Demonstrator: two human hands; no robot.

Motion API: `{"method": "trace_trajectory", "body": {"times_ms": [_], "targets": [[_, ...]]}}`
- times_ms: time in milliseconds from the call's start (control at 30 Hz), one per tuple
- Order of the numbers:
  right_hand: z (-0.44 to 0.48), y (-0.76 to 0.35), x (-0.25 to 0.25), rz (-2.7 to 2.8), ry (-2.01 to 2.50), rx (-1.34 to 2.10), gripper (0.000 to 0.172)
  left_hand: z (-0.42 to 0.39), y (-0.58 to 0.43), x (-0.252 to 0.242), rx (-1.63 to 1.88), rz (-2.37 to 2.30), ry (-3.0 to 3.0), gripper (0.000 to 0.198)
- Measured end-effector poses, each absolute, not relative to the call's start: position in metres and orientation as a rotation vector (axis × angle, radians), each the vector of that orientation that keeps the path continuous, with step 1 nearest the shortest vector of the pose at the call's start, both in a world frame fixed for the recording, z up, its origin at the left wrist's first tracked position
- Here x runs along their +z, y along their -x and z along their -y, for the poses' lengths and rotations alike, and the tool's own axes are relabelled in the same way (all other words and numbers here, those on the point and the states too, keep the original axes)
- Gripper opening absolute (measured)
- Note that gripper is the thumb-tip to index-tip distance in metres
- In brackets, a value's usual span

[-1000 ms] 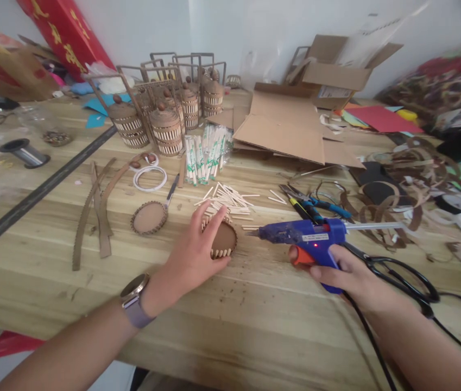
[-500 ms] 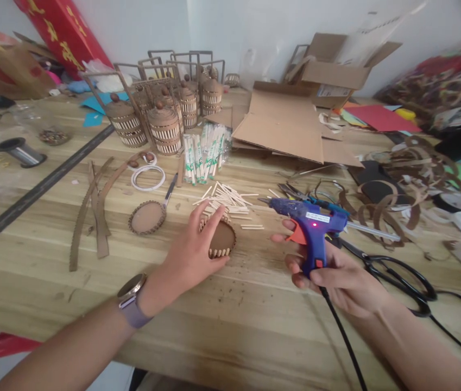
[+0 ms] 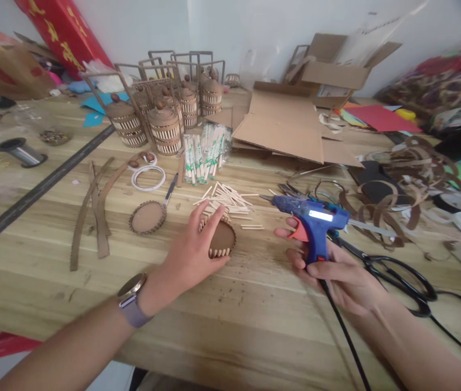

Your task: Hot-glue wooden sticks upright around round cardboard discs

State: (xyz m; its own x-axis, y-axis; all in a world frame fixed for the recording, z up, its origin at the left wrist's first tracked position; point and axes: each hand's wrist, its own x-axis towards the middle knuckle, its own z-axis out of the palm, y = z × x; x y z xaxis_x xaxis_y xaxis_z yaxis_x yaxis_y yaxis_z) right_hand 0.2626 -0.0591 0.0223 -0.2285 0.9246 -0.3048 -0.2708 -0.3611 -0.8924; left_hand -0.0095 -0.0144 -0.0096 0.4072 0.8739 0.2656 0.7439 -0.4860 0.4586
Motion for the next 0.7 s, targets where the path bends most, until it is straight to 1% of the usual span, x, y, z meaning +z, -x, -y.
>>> {"method": "trace_trajectory", "body": {"times_ms": [67,200,233,333,433,567,700], "targets": [[0.06,-0.262,0.023,0.949,1.104,1.746,0.06,0.014,0.01,-0.01,0.691,-1.419,-2.395,0.105],[0.059,-0.258,0.021,1.001,1.237,1.655,0.044,0.014,0.009,-0.01,0.693,-1.419,-2.393,0.105],[0.059,-0.256,0.02,1.036,1.304,1.614,0.044,0.014,0.009,-0.01,0.694,-1.421,-2.392,0.105],[0.06,-0.253,0.017,1.268,1.52,1.434,0.052,0.014,0.009,-0.01,0.689,-1.423,-2.394,0.104],[0.061,-0.25,0.018,1.53,1.637,1.273,0.057,0.013,0.009,-0.01,0.696,-1.404,-2.405,0.104],[0.063,-0.245,0.02,1.797,1.557,1.193,0.052,0.013,0.009,-0.009,0.703,-1.401,-2.4,0.103],[0.064,-0.243,0.016,1.94,1.457,1.135,0.046,0.013,0.009,-0.01,0.695,-1.416,-2.388,0.103]]}}
